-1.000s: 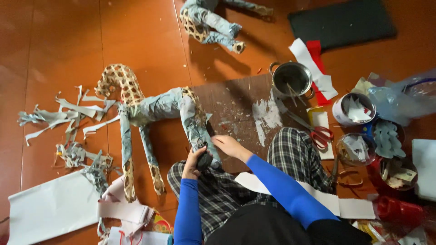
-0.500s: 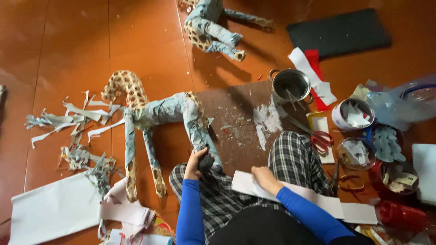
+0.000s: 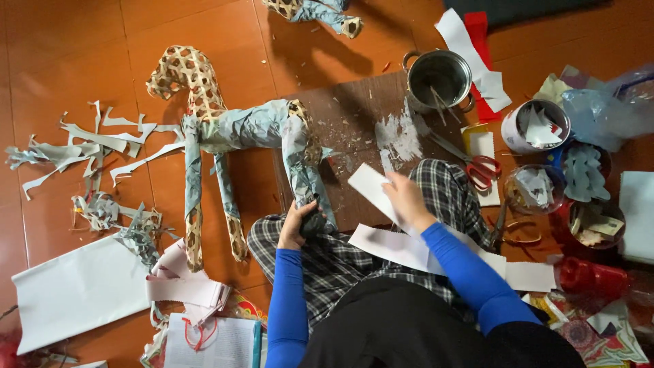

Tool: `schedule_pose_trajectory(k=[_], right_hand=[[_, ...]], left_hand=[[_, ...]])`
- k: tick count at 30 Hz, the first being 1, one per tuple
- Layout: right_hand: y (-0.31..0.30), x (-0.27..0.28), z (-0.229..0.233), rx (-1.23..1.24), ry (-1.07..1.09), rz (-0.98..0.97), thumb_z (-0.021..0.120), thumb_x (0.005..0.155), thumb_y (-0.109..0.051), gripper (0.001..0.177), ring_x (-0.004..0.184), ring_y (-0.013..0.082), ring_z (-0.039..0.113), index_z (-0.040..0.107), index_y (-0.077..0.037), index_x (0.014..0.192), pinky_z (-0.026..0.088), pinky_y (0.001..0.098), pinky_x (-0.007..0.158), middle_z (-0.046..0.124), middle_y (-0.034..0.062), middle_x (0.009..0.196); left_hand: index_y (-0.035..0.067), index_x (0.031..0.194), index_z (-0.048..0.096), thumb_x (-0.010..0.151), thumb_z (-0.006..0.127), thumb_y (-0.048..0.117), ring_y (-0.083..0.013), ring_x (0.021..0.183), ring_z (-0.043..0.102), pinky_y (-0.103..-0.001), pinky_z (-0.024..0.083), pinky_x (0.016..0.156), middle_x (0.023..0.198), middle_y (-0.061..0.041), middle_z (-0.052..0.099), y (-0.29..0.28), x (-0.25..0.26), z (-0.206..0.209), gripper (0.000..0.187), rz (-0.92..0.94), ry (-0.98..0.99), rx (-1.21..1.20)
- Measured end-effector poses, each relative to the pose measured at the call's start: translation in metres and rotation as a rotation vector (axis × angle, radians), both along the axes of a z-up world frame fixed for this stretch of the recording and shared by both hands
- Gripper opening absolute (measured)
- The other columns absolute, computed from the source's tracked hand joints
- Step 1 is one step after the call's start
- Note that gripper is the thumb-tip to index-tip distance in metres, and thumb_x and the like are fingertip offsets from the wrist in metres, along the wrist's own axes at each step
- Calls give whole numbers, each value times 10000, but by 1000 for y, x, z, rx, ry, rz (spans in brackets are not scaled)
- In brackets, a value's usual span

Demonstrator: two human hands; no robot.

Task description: Crafting a paper-mache giraffe by wrapping red tape and applying paper strips

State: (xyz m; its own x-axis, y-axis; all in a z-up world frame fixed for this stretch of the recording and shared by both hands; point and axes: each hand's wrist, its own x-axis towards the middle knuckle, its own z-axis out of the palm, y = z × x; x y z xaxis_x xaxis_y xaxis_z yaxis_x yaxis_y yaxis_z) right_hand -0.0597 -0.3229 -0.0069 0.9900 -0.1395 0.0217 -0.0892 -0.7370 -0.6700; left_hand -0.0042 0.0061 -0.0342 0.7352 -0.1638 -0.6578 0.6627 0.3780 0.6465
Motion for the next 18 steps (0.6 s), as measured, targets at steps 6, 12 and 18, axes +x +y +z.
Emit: schedule_pose_trajectory(k=[6, 12, 18], right_hand=[[-87, 97, -9, 152, 350, -56, 869, 894, -314, 263, 1053, 384, 787, 872, -107, 1055, 593, 482, 921, 842, 169, 1031], [-195, 230, -20, -534, -59, -194, 737, 988, -283, 237, 841, 429, 779, 770, -65, 901, 636, 526, 725, 763, 200, 866], [-159, 261, -23, -647, 12, -160, 684, 981, -67, 178, 1013, 429, 687, 788, 73, 944, 673, 505, 791, 615, 243, 1154]], left_hand=[[151, 1202, 681, 840, 939, 128, -343, 828, 793, -512, 691, 716, 971, -168, 755, 1, -1, 6, 445, 16, 65, -13], [145, 1183, 657, 876, 897, 124, -389, 717, 798, -503, 690, 626, 868, -227, 748, 3, -3, 8, 391, 14, 93, -34], [136, 1168, 628, 875, 890, 138, -418, 722, 803, -527, 679, 626, 859, -267, 756, 6, -4, -1, 393, 7, 97, -58]])
